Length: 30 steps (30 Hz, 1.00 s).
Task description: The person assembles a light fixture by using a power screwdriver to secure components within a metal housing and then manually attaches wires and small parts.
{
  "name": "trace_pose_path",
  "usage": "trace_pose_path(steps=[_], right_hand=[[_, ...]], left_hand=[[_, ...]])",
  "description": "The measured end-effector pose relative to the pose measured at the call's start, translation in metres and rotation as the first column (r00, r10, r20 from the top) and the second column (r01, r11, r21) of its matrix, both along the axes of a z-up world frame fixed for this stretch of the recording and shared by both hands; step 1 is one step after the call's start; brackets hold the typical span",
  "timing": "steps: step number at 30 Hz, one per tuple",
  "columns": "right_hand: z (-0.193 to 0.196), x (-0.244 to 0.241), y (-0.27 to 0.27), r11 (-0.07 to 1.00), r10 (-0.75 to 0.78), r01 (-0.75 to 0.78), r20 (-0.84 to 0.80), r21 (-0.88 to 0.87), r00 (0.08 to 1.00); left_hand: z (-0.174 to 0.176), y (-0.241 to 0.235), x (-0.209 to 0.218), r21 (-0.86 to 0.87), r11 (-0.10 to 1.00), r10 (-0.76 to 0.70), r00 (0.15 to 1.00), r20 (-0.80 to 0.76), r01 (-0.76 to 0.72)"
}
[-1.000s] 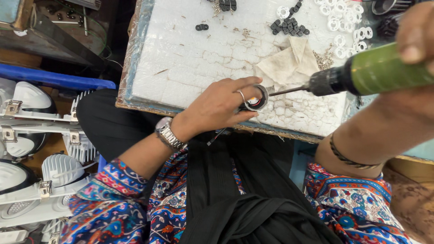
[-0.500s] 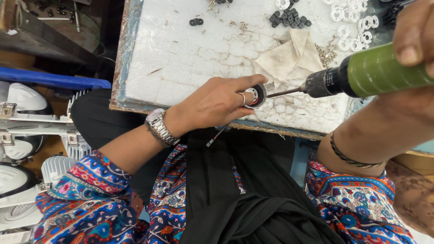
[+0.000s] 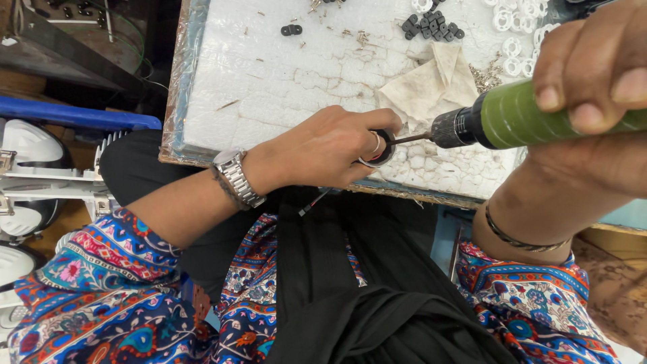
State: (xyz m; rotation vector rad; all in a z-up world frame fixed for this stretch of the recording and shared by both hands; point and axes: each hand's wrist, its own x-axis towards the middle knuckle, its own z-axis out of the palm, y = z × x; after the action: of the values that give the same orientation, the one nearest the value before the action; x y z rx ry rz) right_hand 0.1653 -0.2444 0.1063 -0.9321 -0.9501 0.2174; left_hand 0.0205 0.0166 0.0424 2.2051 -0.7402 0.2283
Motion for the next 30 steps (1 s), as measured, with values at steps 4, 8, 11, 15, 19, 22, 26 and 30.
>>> trace_pose_path(steps=[4, 8, 11, 15, 19, 22, 26, 30], right_hand=[[0.001, -0.001, 0.003, 1.0, -0.001, 0.002, -0.019, 0.016, 1.0], [0.006, 0.0, 0.004, 0.999, -0.027, 0.027, -0.014, 0.022, 1.0], [0.011, 0.005, 0.003, 0.997, -0.072, 0.073, -0.011, 0.032, 0.997], [0.014, 0.011, 0.002, 0.994, -0.106, 0.106, -0.002, 0.012, 0.994], [0.018, 0.019, 0.001, 0.992, -0.124, 0.124, 0.0, 0.008, 0.992], [0.016, 0.021, 0.001, 0.99, -0.142, 0.142, 0.006, 0.0, 0.99], [0.015, 0.019, -0.002, 0.986, -0.163, 0.164, 0.023, -0.017, 0.986], [0.007, 0.013, -0.001, 0.974, -0.206, 0.213, 0.097, -0.074, 0.974]], left_hand=[[0.0, 0.003, 0.004, 0.022, 0.999, -0.031, 0.999, -0.01, 0.031], [-0.007, 0.007, 0.003, -0.001, 1.0, -0.008, 0.998, 0.064, 0.008], [-0.012, 0.006, -0.003, -0.086, 0.995, 0.047, 0.997, 0.065, -0.042], [-0.016, 0.004, -0.01, -0.109, 0.987, 0.105, 0.99, -0.097, -0.116], [-0.021, -0.003, -0.013, -0.104, 0.981, 0.163, 0.987, -0.019, -0.164], [-0.024, -0.01, -0.02, -0.102, 0.971, 0.217, 0.976, 0.019, -0.214], [-0.025, -0.024, -0.031, -0.081, 0.945, 0.32, 0.947, 0.017, -0.318], [-0.028, -0.036, -0.038, -0.181, 0.911, 0.386, 0.921, 0.051, -0.371]])
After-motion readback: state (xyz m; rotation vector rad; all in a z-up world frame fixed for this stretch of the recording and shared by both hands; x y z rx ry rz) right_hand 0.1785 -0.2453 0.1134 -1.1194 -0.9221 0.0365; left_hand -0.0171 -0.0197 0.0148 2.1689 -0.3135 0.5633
